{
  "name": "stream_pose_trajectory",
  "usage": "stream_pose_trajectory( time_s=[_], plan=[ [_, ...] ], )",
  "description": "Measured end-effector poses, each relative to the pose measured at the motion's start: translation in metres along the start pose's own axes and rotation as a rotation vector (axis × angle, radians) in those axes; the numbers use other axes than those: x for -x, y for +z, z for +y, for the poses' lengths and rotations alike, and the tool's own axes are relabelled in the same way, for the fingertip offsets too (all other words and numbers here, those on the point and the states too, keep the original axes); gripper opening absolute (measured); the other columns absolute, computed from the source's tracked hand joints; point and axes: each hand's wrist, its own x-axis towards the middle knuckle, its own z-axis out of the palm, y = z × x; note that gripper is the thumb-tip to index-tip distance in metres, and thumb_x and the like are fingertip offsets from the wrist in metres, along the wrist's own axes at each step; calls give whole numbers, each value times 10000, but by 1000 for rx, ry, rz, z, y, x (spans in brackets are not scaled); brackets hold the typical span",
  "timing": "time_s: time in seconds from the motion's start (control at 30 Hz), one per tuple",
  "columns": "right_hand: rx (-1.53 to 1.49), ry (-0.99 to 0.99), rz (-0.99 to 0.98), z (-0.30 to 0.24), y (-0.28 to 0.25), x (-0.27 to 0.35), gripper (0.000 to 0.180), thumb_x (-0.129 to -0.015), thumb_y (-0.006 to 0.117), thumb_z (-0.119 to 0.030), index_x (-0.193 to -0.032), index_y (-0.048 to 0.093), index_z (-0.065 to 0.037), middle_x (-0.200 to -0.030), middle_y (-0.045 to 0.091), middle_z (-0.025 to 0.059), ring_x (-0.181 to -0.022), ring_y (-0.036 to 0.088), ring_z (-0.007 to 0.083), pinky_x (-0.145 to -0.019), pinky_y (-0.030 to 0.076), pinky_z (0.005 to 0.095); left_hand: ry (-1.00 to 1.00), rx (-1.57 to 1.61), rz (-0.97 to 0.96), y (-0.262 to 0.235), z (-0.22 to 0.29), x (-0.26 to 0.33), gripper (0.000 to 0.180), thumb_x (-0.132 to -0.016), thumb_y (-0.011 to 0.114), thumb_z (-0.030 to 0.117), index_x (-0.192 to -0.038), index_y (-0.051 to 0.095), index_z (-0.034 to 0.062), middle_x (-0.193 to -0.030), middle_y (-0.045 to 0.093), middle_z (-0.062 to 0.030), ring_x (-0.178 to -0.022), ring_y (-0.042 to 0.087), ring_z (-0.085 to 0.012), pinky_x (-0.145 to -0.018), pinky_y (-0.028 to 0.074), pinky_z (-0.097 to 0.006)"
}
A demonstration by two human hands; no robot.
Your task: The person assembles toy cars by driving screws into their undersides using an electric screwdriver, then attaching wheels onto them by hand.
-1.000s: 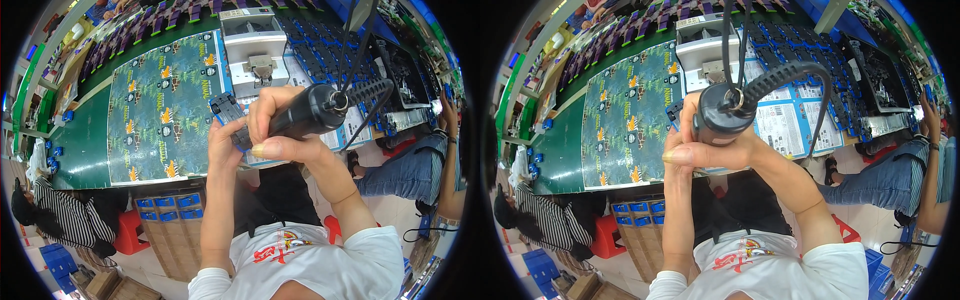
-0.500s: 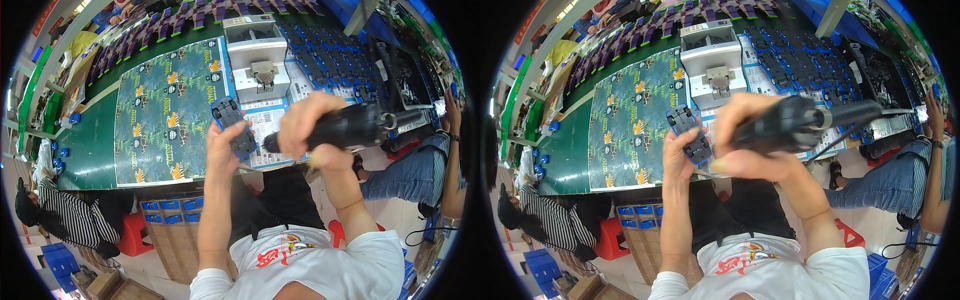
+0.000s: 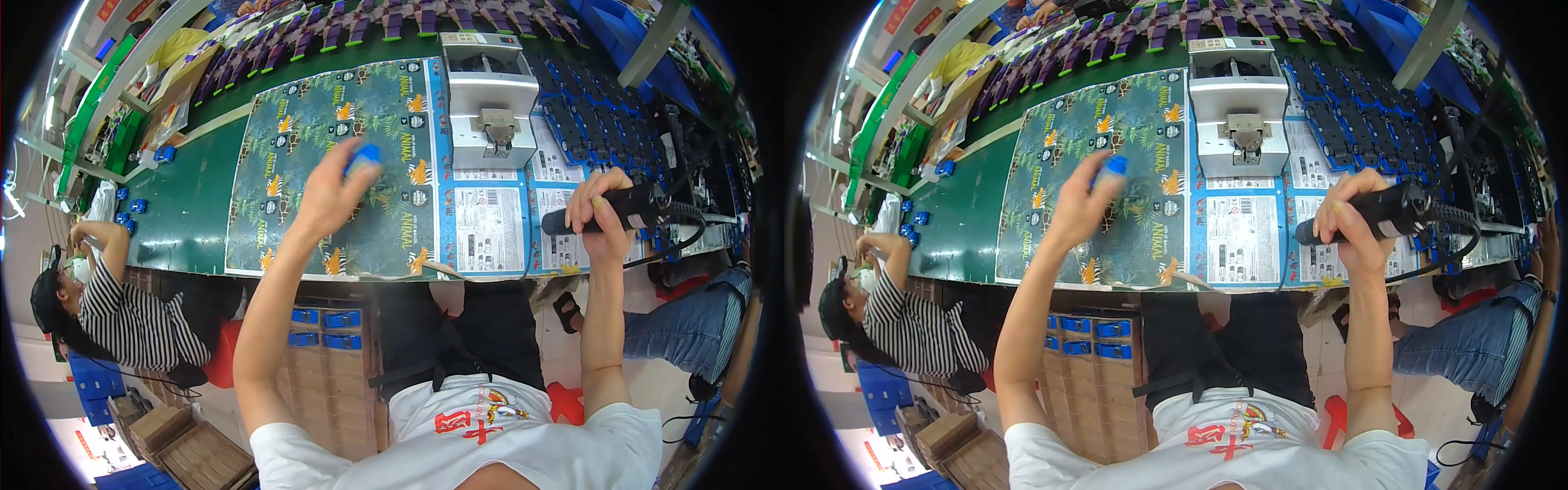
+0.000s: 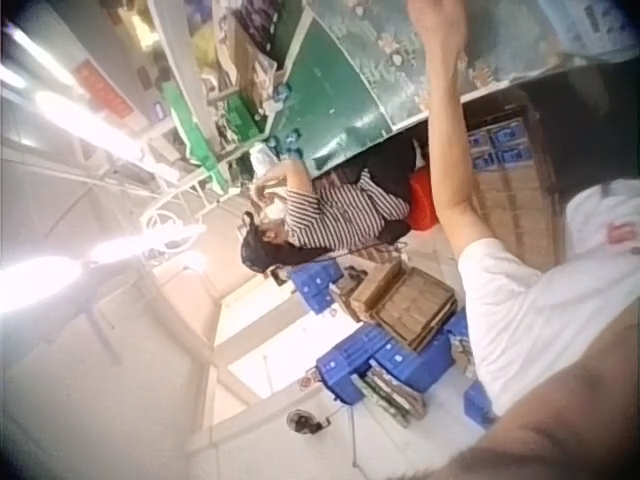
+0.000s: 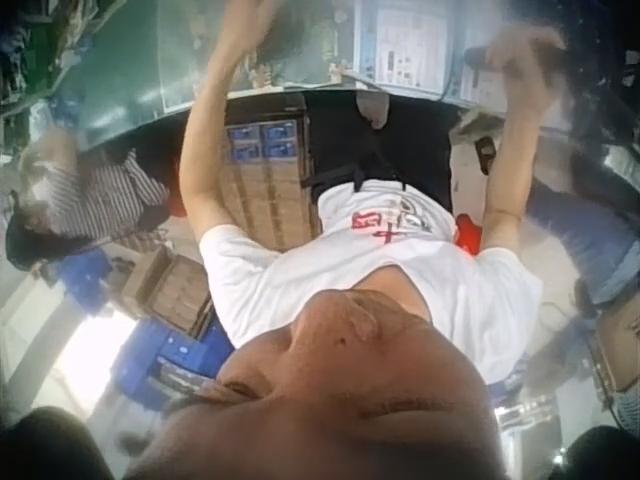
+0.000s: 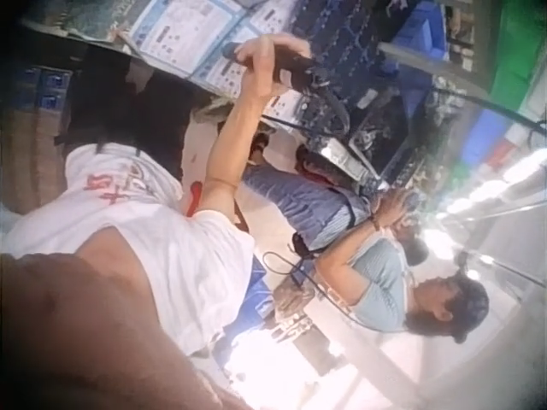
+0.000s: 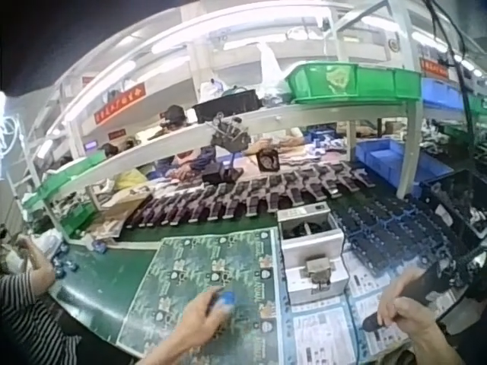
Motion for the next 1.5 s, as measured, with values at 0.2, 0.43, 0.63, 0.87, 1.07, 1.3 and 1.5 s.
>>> stream_pose_trajectory(
  time_s=[0.2, 0.43, 0.63, 0.87, 1.07, 1.3, 1.5],
  plan=[
    [177, -74, 92, 10, 4, -6, 170, -871, 678, -97, -895, 531, -15, -692, 558, 70, -547, 554, 123, -559, 482, 269, -482, 1223, -84, 0, 16, 13, 717, -1000, 292, 646, -1381, 439, 57, -1100, 595, -84, -986, 631, -228, -873, 536, -415],
    [259, -60, 97, 11, 14, 0, 214, -856, 742, -105, -899, 549, -25, -712, 594, 44, -602, 601, 107, -591, 494, 244, -520, 1266, -122, 13, 32, 24, 687, -1024, 272, 594, -1400, 411, 35, -1176, 578, -117, -1089, 612, -269, -921, 523, -472],
    [255, -57, 112, 10, 14, 3, 221, -860, 748, -119, -912, 556, -22, -702, 601, 53, -604, 605, 110, -601, 498, 240, -507, 1182, -146, 16, 40, 27, 638, -1020, 372, 552, -1418, 399, 54, -1184, 573, -70, -1112, 593, -239, -950, 493, -417],
    [266, -66, 124, 11, 15, 4, 225, -859, 752, -124, -914, 559, -23, -701, 608, 53, -605, 608, 112, -604, 501, 245, -388, 711, -171, 23, 58, 30, 836, -766, 795, 93, -1443, 310, 22, -1133, 573, -66, -966, 599, -132, -866, 496, -288],
    [252, -64, 120, 10, 17, 5, 218, -863, 746, -116, -916, 555, -25, -698, 606, 51, -608, 604, 110, -607, 498, 244, -204, 373, 67, 45, 42, 34, 713, -829, 776, 226, -1364, 374, -22, -1139, 609, -127, -993, 605, -163, -862, 497, -312],
    [257, -27, 175, 9, 24, 5, 201, -833, 755, -55, -913, 571, -39, -704, 604, 15, -599, 568, 58, -556, 442, 193, -198, 432, -40, 42, 65, 38, 300, -925, 663, 165, -1163, 581, 3, -908, 666, -39, -793, 597, -71, -711, 480, -243],
    [438, 153, 27, -5, 62, -4, 247, -758, 819, -27, -887, 609, -50, -704, 570, -30, -616, 517, 16, -547, 384, 175, -314, 1011, -263, 52, 88, 46, 362, -949, 623, 176, -1265, 555, 14, -1144, 667, -127, -909, 692, -184, -756, 575, -305]
  ],
)
